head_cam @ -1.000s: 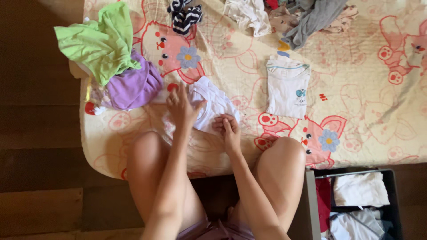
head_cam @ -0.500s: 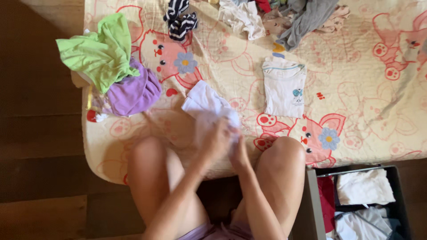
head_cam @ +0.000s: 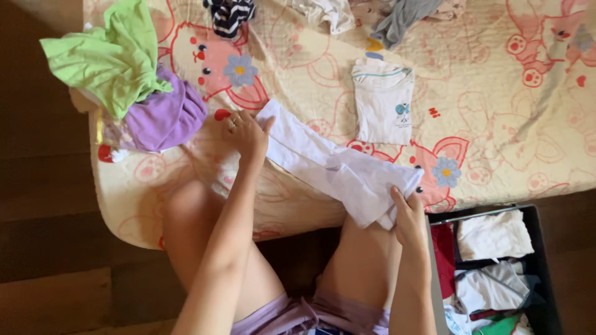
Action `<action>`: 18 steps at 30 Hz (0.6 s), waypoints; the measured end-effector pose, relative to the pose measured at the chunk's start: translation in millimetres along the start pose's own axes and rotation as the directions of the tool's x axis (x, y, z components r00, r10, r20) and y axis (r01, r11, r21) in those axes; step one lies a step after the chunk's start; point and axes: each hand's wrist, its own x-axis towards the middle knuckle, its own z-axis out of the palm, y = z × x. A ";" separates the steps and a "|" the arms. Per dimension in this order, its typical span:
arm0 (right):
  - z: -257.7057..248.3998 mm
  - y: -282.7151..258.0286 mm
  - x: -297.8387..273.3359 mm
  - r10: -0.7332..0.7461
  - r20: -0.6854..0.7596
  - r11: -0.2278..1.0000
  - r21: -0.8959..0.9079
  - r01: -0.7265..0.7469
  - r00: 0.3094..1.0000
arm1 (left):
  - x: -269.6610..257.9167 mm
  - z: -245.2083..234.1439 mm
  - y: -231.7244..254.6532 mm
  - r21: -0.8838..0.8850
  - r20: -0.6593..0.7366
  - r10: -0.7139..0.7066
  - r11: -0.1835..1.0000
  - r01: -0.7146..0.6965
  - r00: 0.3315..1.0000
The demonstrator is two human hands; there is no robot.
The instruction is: The person sits on a bed and folds various pieces of children's clothing, including shirts, shorts, and socks. They place the folded items into an open drawer next to the bed.
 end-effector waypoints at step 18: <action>51.0 72.5 174.1 0.057 0.189 0.945 -0.327 0.008 0.980 | 47.5 -42.8 -180.4 -0.728 -0.048 0.126 0.675 -0.121 0.991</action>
